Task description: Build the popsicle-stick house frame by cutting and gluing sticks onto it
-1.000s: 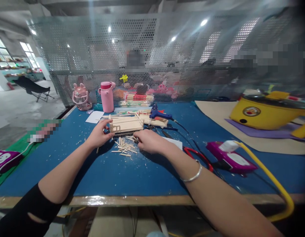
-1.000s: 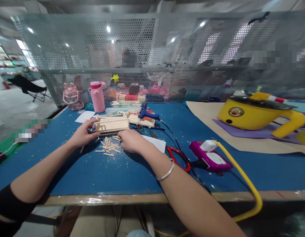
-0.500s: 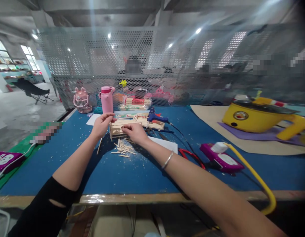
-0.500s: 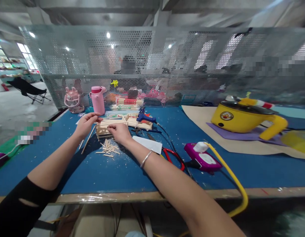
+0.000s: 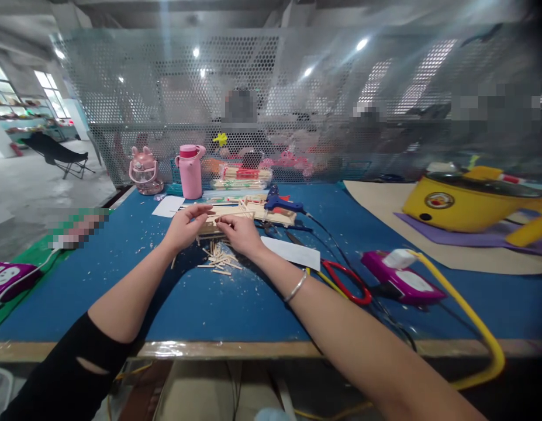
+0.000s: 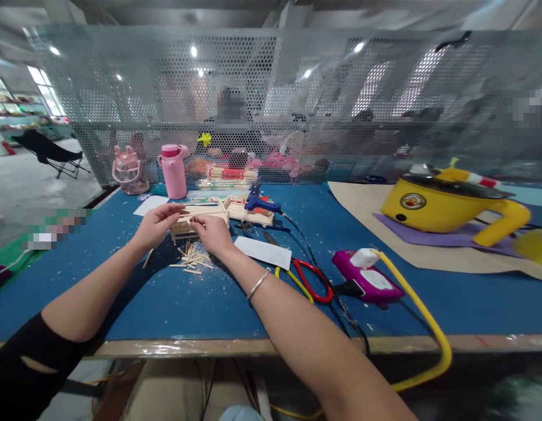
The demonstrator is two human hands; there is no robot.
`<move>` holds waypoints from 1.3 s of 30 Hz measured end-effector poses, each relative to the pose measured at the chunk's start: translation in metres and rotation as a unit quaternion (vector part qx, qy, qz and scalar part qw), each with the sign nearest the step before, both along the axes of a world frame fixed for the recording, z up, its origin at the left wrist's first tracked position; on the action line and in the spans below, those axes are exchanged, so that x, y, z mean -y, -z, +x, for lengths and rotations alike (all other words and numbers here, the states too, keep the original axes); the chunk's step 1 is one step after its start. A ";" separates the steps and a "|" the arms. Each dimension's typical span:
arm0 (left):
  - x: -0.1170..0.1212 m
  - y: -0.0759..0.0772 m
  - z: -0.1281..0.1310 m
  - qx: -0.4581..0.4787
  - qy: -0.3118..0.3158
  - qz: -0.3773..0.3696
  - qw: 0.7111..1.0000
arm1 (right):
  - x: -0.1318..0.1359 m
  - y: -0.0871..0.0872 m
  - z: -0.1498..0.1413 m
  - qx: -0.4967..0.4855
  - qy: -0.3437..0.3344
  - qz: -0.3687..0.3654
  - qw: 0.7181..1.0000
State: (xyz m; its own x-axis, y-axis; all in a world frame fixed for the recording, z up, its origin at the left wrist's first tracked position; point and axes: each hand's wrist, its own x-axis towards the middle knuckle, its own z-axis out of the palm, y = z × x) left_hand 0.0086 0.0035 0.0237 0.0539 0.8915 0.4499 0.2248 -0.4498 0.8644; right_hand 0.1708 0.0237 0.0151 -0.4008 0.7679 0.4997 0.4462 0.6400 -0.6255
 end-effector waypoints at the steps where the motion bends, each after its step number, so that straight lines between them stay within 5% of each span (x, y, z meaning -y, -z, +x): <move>1: 0.000 0.000 0.000 -0.005 -0.004 0.001 1.000 | 0.001 -0.001 0.000 0.003 0.002 0.002 1.000; 15: 0.000 -0.004 0.002 0.023 0.007 -0.011 1.000 | 0.001 -0.007 -0.003 0.082 0.016 0.016 0.996; 39: -0.005 0.000 0.001 0.062 0.018 -0.009 0.998 | -0.001 -0.003 -0.003 0.043 0.011 0.006 0.999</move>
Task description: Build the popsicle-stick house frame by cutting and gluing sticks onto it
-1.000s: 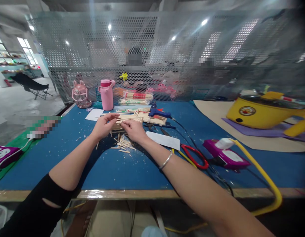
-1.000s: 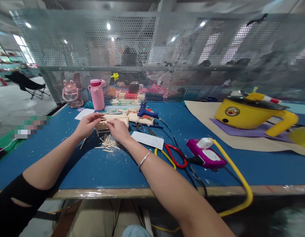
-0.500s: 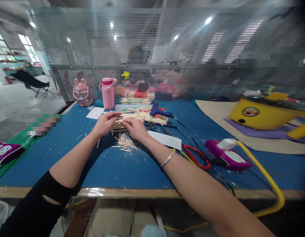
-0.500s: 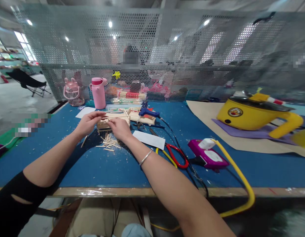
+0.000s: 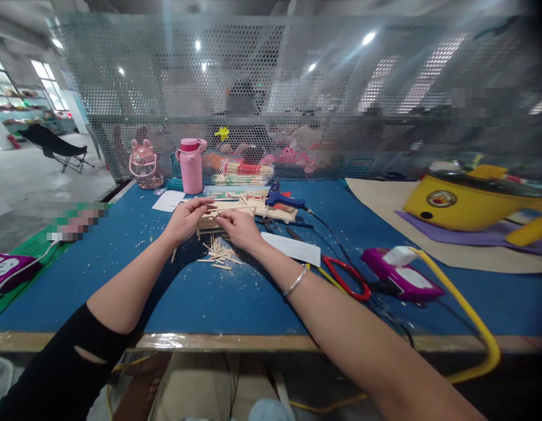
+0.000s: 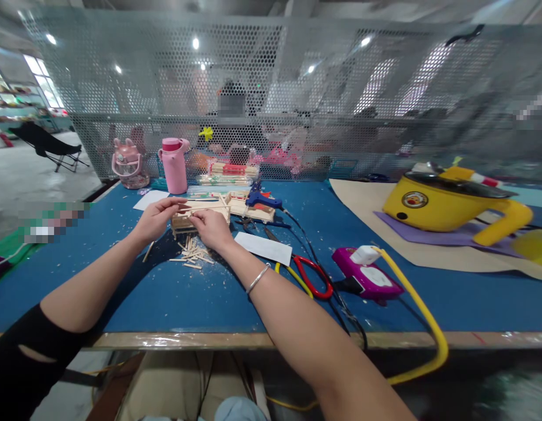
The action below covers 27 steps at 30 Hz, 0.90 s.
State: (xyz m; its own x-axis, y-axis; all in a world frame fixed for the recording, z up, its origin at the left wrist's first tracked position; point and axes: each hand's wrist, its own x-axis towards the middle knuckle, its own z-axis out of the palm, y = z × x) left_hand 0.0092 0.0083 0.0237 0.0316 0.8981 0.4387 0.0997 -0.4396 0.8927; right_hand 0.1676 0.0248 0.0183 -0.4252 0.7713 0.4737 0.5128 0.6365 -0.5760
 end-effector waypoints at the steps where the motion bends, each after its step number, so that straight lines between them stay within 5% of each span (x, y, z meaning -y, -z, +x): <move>1: 0.000 0.000 0.000 0.009 -0.007 0.004 1.000 | 0.000 0.000 0.000 -0.001 0.000 0.000 1.000; 8: 0.004 -0.003 -0.008 -0.057 -0.121 0.042 0.990 | 0.001 0.000 0.001 0.002 -0.004 0.010 1.000; 15: 0.008 -0.002 -0.009 -0.140 -0.151 0.033 0.978 | 0.002 0.000 0.001 -0.004 -0.010 0.005 1.000; 21: 0.030 -0.013 -0.003 -0.153 -0.298 0.170 0.927 | 0.011 -0.004 0.007 -0.011 -0.005 0.016 1.000; 27: 0.051 -0.013 0.020 -0.165 -0.179 0.165 0.956 | 0.027 -0.016 0.014 -0.106 -0.027 0.031 0.994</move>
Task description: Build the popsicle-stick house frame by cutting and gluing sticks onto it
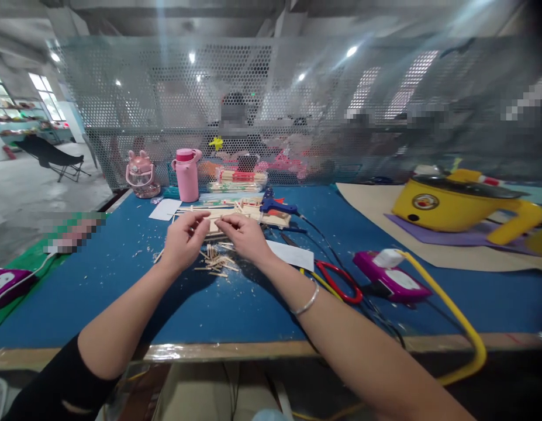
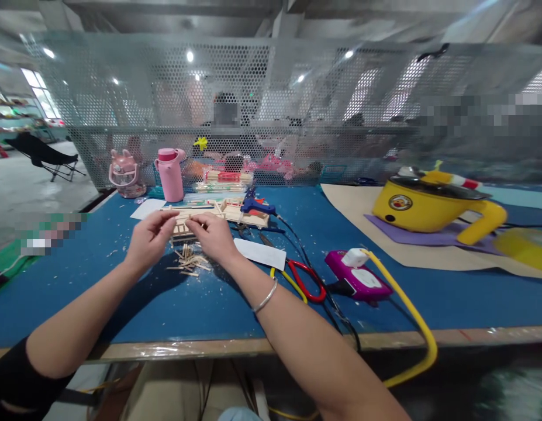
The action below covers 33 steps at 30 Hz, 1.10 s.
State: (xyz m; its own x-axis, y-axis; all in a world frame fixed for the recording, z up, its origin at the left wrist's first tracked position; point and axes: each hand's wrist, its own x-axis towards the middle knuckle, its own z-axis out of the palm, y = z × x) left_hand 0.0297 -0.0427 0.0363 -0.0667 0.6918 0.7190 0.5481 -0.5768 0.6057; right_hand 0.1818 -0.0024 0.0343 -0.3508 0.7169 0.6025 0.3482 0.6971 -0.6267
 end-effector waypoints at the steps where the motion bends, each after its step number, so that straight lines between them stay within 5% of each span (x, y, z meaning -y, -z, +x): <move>1: 0.000 0.002 0.003 0.000 0.021 -0.016 1.000 | 0.002 -0.001 0.000 0.006 -0.005 0.006 1.000; 8: -0.005 0.012 0.008 0.096 0.056 -0.115 0.987 | 0.011 -0.006 0.000 0.161 0.016 0.087 0.983; 12: -0.003 0.008 0.009 0.155 0.085 -0.149 0.973 | 0.010 -0.031 0.029 0.254 0.086 0.030 0.963; 14: -0.002 0.006 0.010 0.163 0.095 -0.148 0.971 | 0.007 -0.041 0.052 0.331 0.155 -0.015 0.931; 18: -0.002 0.006 0.011 0.157 0.105 -0.142 0.972 | 0.006 -0.042 0.093 0.526 0.229 -0.127 0.809; 21: -0.003 0.009 0.013 0.145 0.123 -0.155 0.969 | 0.017 -0.034 0.104 0.574 0.227 -0.163 0.769; 24: -0.002 0.012 0.016 0.169 0.166 -0.193 0.952 | 0.036 -0.027 0.098 0.577 0.241 -0.142 0.768; 30: 0.000 0.009 0.022 0.256 0.241 -0.284 0.892 | 0.062 -0.020 0.094 0.531 0.203 -0.125 0.813; 33: 0.002 0.005 0.022 0.288 0.260 -0.319 0.865 | 0.062 -0.016 0.112 0.519 0.245 -0.163 0.803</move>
State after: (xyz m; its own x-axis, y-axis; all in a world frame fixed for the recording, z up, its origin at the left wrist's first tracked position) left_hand 0.0521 -0.0443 0.0316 0.1530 0.9795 0.1313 -0.1832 -0.1025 0.9777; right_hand 0.2933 -0.0644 0.0507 -0.1699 0.9823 -0.0795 0.9830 0.1746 0.0567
